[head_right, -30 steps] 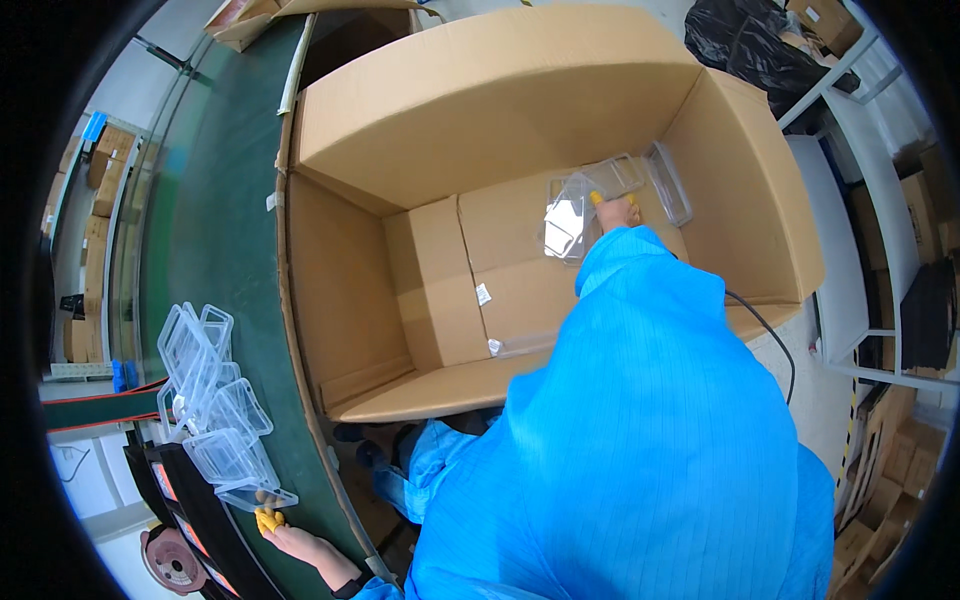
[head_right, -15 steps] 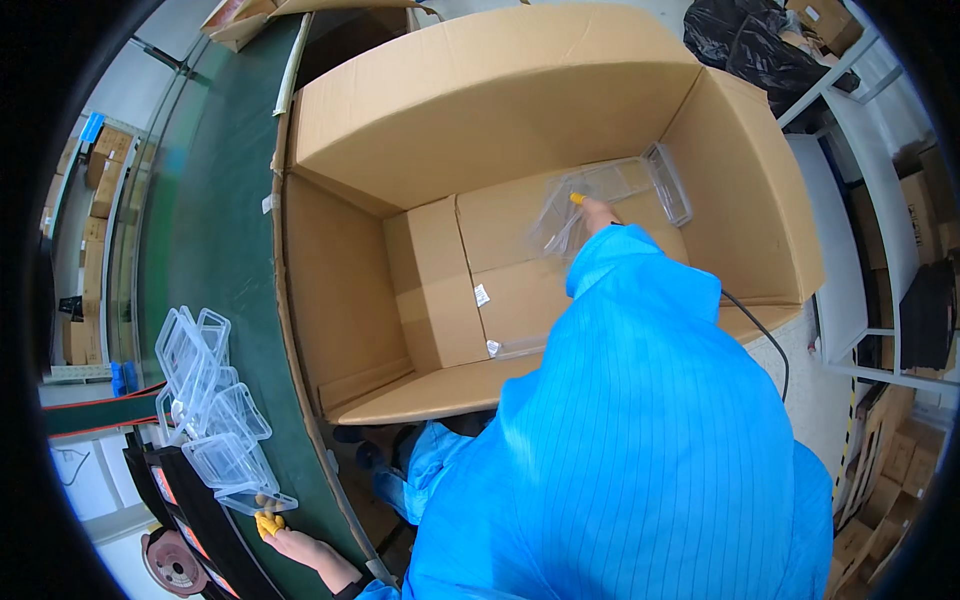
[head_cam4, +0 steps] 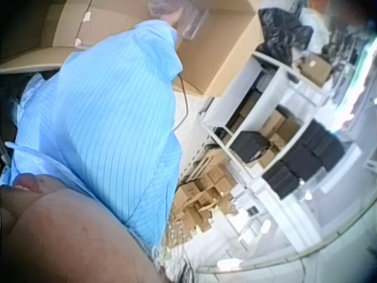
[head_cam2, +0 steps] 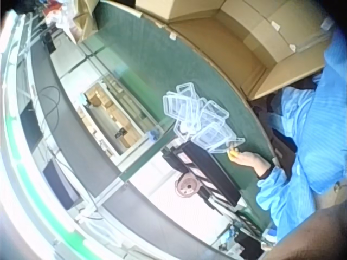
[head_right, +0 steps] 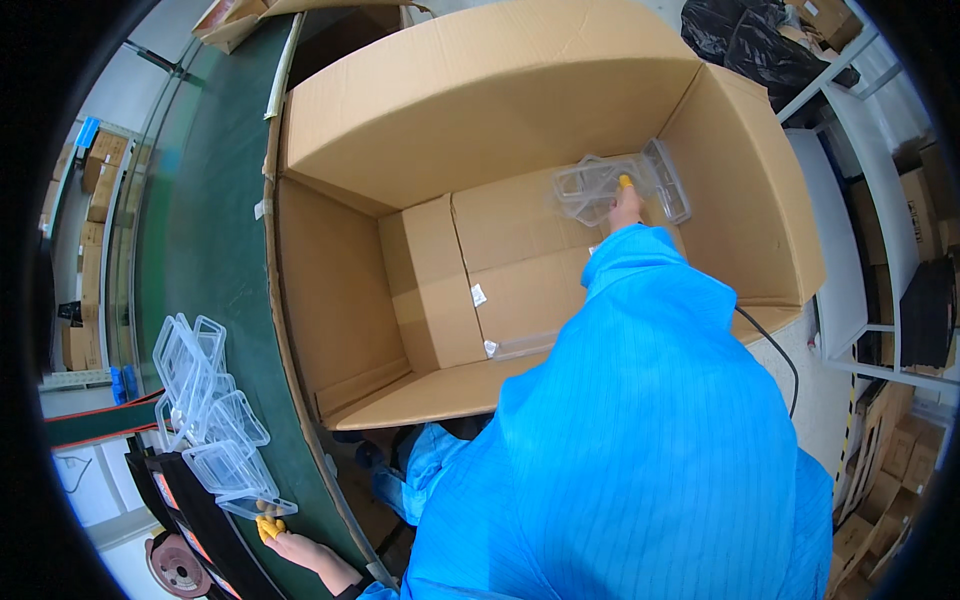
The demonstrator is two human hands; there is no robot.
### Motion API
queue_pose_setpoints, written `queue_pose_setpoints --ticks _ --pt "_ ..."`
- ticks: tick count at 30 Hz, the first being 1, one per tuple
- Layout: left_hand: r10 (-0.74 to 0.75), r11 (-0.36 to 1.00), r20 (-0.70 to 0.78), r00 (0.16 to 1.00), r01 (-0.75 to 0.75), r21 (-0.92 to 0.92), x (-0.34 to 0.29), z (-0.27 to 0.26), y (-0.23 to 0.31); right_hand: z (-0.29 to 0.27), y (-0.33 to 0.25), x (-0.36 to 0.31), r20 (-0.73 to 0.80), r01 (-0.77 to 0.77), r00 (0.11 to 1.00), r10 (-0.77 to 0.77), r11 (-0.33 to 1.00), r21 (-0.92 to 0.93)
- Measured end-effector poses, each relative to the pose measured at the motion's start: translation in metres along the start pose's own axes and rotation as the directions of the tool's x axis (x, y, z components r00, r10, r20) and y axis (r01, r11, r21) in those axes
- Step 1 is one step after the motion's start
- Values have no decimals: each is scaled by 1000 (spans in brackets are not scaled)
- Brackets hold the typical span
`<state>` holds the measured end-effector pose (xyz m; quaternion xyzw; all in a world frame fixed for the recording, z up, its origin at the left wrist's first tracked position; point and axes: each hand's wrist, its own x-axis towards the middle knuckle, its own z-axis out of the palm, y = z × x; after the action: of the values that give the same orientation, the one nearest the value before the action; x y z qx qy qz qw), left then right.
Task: The recorder is assembling mobile phones by placing them into cases and organizing them on the assembly line.
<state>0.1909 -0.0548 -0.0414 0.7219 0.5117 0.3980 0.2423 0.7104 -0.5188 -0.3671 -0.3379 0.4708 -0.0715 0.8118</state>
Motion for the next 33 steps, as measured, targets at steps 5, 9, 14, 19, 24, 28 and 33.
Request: queue_pose_setpoints --ticks 5,9,14,19,24,28,33 --pt "-40 998 -43 998 38 -40 -4 3 9 6 -1 11 -28 181 980 -198 938 -297" --pt "-2 1000 -17 1000 2 8 0 0 1 15 -3 19 74 253 966 -248 847 -468" --pt "21 1000 -15 1000 -21 -4 -3 1 6 15 0 28 181 256 965 -189 820 -511" --pt "-25 988 -5 1000 24 -150 -6 10 19 12 7 30 271 233 957 -104 830 -506" --pt "-92 969 -17 996 86 -232 -3 12 17 18 26 63 496 437 862 -106 651 -621" --pt "-52 993 -83 995 43 -108 -3 11 8 35 32 14 539 281 843 -10 861 -424" --pt "-51 982 -75 996 37 -186 -1 17 8 26 -5 -29 558 -191 805 200 979 -75"
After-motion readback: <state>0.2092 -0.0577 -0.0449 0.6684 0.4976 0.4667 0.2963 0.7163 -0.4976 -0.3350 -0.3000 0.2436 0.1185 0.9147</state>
